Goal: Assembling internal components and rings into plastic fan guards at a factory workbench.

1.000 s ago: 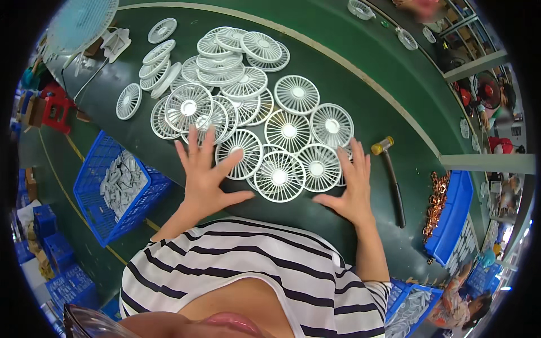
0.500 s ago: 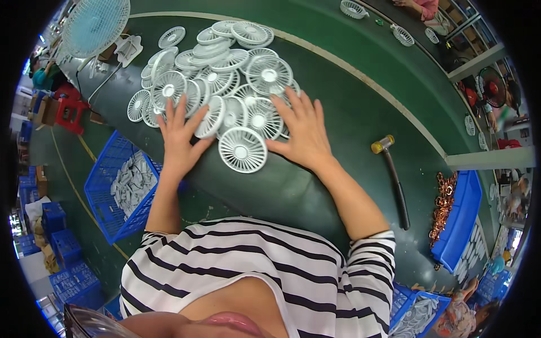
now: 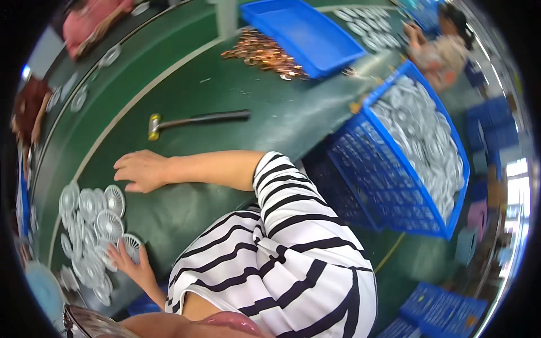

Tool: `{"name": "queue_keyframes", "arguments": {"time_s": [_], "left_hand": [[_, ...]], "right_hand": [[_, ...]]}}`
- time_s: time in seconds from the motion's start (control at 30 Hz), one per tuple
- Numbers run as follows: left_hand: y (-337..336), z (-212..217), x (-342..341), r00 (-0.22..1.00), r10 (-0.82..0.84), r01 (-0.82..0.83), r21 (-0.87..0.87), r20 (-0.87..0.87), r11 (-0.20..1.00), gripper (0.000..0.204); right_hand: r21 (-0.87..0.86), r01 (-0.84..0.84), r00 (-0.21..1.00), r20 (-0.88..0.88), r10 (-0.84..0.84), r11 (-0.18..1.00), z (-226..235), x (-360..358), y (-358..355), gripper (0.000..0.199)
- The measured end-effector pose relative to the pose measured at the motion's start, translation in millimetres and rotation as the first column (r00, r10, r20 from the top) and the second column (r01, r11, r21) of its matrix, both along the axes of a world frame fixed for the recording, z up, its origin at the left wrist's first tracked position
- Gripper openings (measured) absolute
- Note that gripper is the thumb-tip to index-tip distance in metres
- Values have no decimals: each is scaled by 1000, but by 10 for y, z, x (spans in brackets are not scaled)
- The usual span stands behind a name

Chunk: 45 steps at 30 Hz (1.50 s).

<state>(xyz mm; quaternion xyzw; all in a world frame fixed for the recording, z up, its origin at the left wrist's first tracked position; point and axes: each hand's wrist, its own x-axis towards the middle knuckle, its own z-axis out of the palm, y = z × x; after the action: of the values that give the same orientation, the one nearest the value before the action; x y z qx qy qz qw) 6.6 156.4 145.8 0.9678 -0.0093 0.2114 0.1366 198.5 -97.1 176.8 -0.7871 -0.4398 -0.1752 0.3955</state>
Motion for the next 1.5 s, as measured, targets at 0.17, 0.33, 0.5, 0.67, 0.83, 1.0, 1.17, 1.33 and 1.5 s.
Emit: {"name": "queue_keyframes", "arguments": {"time_s": [0.17,0.33,0.5,0.67,0.83,1.0,1.17,1.33,1.5], "left_hand": [[-17,-13,40,999,-21,26,132,-33,991,74],[-73,46,158,999,-40,40,170,-1,985,56],[-10,-2,133,982,-121,119,21,147,993,39],[-151,72,60,914,193,-163,-112,358,980,28],[-373,151,141,735,345,-181,-321,584,930,27],[-1027,314,305,830,443,-131,-655,338,744,29],[-1487,127,574,996,-77,84,-591,38,802,30],[-1828,409,444,914,-360,336,-149,-186,930,71],[-1775,385,408,954,-285,264,-182,-95,947,50]], "right_hand": [[-28,603,797,-37,-603,797,229,-36,-1391,21],[-300,954,29,33,-999,18,91,-192,-2750,34],[-303,952,62,49,-997,45,-181,-399,-3326,22],[-134,973,185,-34,-982,188,-114,-406,-3219,15],[-141,875,429,-218,-876,464,32,-490,-3060,19],[-283,807,472,-220,-854,519,105,-528,-2835,20],[-366,859,400,42,-916,358,-124,-400,-2934,16],[-318,817,491,-56,-869,482,26,-661,-3024,22],[-183,751,621,-134,-772,635,61,-737,-2908,11]]}}
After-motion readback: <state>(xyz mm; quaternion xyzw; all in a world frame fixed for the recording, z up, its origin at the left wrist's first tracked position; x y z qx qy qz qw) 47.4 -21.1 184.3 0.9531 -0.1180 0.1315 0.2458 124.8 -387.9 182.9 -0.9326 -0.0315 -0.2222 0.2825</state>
